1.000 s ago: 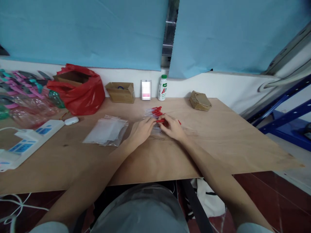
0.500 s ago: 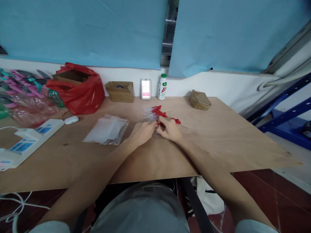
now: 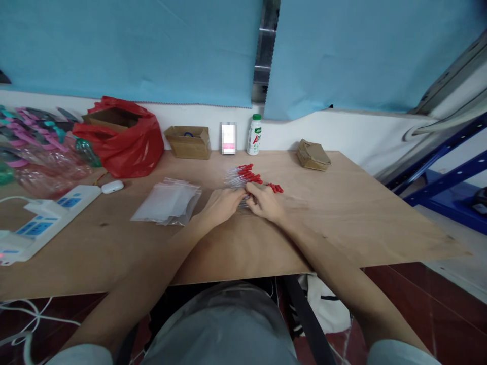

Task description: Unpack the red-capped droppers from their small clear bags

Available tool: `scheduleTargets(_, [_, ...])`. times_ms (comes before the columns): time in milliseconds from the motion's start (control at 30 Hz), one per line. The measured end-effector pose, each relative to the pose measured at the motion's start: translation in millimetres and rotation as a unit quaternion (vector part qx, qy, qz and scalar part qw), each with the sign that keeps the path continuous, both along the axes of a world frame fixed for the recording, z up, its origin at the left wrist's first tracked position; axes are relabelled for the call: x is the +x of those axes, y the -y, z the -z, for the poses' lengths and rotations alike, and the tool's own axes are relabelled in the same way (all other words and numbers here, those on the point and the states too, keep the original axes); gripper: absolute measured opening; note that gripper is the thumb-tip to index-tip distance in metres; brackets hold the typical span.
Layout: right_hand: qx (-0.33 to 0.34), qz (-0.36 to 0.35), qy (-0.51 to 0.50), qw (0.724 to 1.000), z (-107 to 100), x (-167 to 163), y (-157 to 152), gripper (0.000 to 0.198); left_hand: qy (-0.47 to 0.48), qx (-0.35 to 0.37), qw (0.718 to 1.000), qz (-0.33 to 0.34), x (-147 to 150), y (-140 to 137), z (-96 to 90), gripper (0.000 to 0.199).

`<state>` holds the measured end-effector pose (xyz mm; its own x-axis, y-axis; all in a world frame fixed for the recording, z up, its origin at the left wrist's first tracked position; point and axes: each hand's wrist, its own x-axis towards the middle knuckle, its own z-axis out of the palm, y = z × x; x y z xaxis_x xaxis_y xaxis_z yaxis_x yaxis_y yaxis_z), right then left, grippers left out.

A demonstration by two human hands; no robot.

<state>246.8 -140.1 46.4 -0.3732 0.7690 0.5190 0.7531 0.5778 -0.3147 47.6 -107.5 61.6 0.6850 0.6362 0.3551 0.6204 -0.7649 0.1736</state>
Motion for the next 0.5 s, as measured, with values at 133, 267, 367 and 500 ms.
scheduleTargets(133, [0.032,-0.038,-0.013,0.999,-2.2,3.0,-0.5,0.011,0.012,-0.002,1.0,0.01,-1.3,1.0,-2.2,0.029])
scheduleTargets(267, [0.062,-0.076,-0.052,0.994,-3.0,6.7,-2.3,0.013,0.02,-0.012,1.0,-0.012,-2.4,2.2,-2.9,0.036])
scheduleTargets(367, [0.05,-0.079,-0.071,0.993,-1.2,8.4,-4.4,0.01,0.028,-0.018,0.999,-0.025,-2.6,1.9,-0.7,0.038])
scheduleTargets(500, [0.026,-0.057,-0.103,0.993,0.8,10.8,-7.3,0.011,0.069,-0.016,0.997,-0.017,-2.0,1.6,2.8,0.029])
